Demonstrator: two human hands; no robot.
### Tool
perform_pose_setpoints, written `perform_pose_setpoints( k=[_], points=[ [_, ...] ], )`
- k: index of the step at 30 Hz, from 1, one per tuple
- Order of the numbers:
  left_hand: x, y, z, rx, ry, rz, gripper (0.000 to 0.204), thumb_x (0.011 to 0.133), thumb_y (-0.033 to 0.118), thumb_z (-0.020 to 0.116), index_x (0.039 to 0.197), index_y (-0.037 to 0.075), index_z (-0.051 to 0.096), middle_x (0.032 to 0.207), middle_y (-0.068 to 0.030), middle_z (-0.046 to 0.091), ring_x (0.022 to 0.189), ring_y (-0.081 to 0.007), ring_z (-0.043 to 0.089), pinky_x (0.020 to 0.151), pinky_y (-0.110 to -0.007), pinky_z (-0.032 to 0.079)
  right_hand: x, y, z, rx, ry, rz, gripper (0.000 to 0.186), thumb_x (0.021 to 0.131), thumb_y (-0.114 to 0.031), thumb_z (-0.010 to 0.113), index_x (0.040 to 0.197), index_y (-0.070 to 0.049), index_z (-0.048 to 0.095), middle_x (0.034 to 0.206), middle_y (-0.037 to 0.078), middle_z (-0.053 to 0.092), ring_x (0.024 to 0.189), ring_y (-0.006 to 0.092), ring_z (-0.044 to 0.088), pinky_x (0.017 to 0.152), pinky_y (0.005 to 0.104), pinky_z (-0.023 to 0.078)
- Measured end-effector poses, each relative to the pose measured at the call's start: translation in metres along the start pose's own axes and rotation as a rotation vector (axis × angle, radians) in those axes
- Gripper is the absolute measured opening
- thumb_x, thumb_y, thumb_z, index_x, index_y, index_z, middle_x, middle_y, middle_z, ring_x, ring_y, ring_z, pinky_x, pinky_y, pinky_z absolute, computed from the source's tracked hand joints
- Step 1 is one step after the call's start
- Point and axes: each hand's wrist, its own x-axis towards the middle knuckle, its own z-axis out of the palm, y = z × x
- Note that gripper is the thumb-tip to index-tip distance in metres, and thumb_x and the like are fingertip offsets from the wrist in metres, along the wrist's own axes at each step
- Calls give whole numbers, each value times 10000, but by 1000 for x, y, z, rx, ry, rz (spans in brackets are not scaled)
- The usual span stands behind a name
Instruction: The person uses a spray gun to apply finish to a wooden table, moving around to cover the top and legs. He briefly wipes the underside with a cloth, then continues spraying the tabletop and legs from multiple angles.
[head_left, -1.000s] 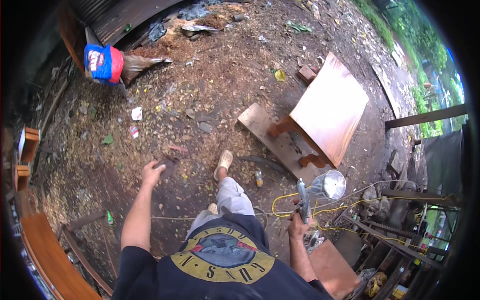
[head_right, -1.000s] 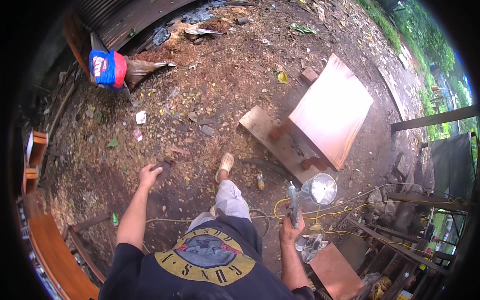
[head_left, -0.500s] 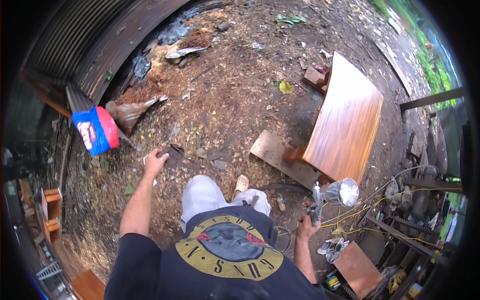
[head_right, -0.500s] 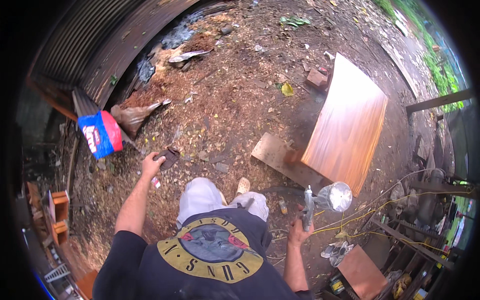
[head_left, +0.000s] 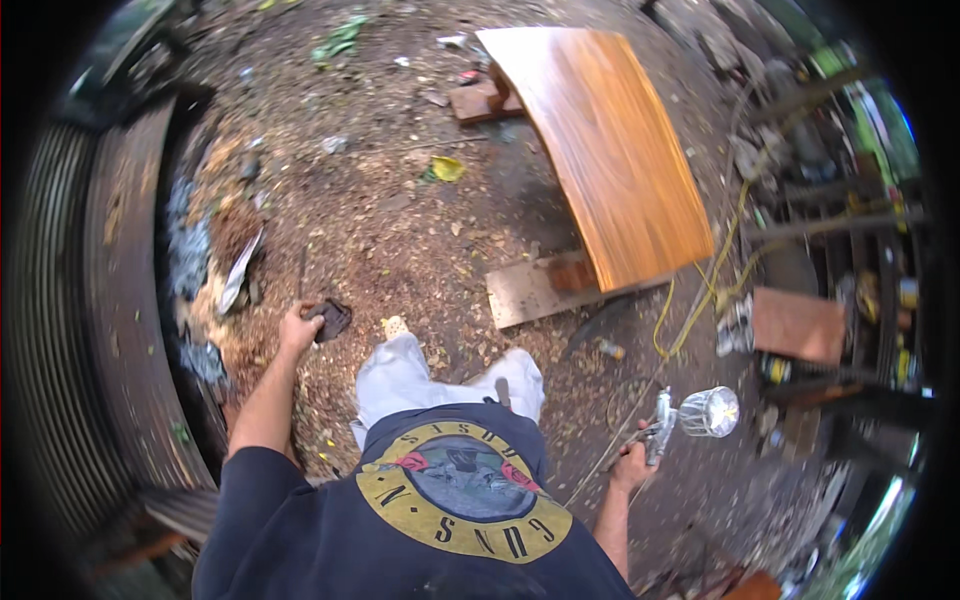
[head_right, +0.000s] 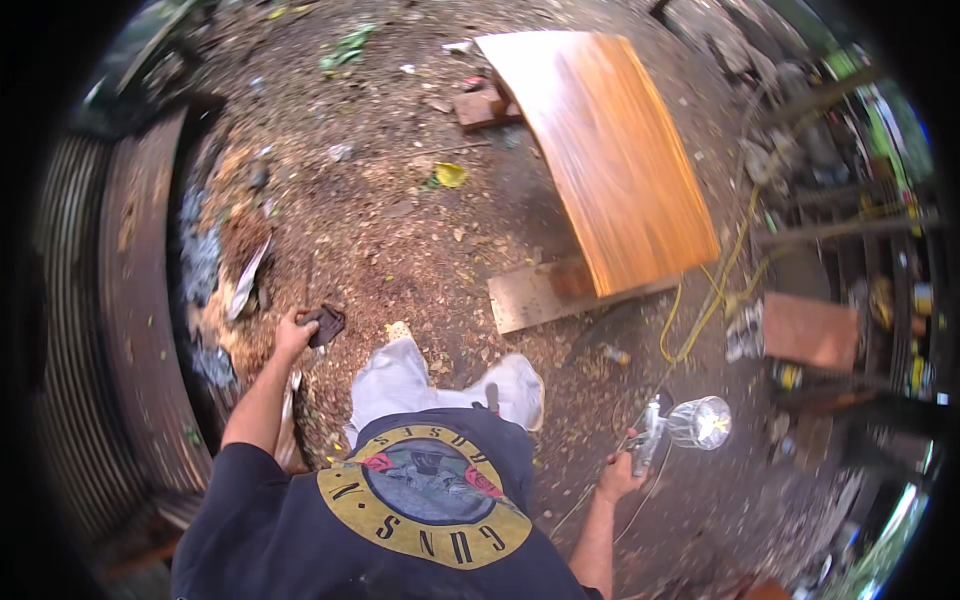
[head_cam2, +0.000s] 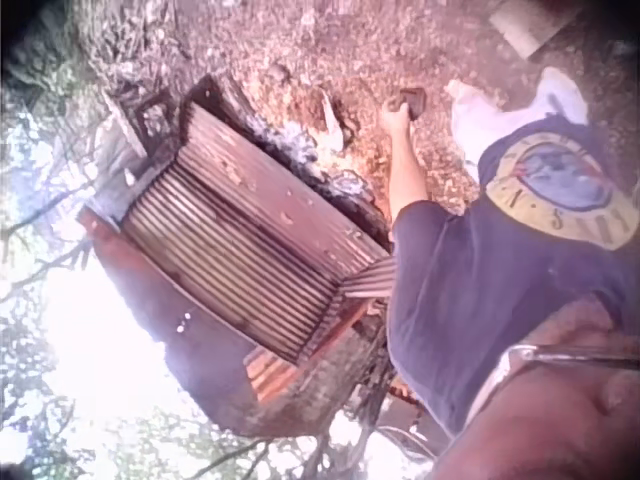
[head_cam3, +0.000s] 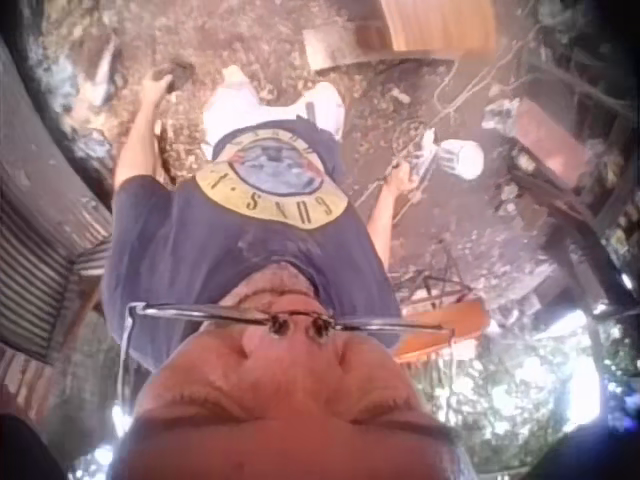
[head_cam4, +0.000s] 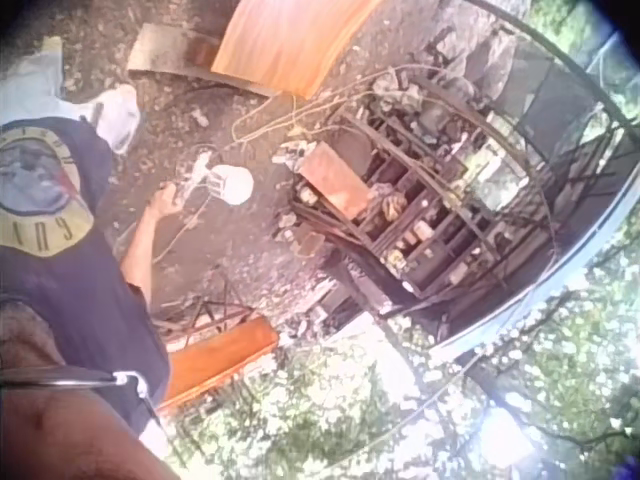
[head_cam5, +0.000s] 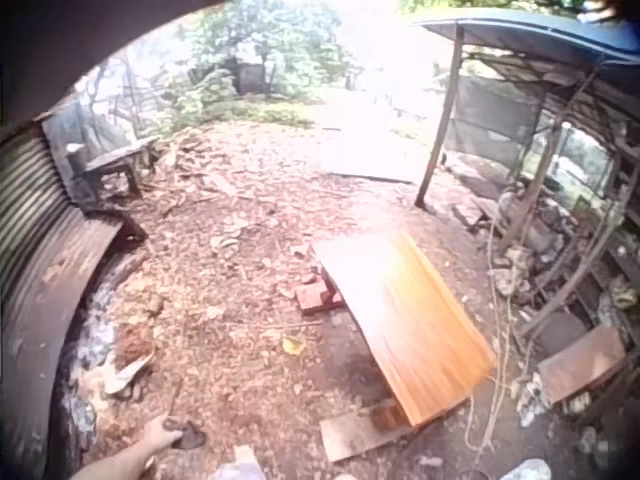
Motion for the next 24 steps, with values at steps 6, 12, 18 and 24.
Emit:
perform_pose_setpoints(
  k=[6, 12, 18, 24],
  points=[
    [136, 139, 20, 152, -258, 334, 472, 703, 248, 764, 1158, 134, 715, 1025, -149, 749, 958, -285, 724, 856, -394, 564, -148, -2, 51, 11, 308, 156, 403, 765, 42, 480, 1130, 48, 650, 979, 63, 684, 537, 80, 499, 476, 233, 421],
    [177, 267, 46, 276, -525, 569, 462, 724, 185, 755, 1179, 123, 705, 1029, -147, 747, 950, -272, 725, 875, -374, 561, -190, 11, 138, 206, 496, 245, 452, 769, 49, 493, 1209, 34, 595, 1070, 117, 689, 564, 78, 499, 475, 228, 440],
    [216, 339, 68, 392, -583, 812, 471, 734, 188, 763, 1194, 120, 694, 1038, -142, 746, 968, -286, 723, 886, -386, 561, -174, 22, 190, 259, 788, 45, 453, 753, 35, 483, 1193, 66, 588, 1107, 127, 688, 602, 89, 517, 519, 239, 468],
    [262, 402, 105, 603, -739, 1005, 453, 747, 182, 753, 1190, 110, 689, 1030, -150, 744, 963, -304, 722, 884, -396, 563, -213, 12, 238, 140, 1038, 274, 479, 753, 33, 495, 1223, 50, 585, 1151, 125, 678, 667, 97, 540, 527, 247, 475]
  ],
)
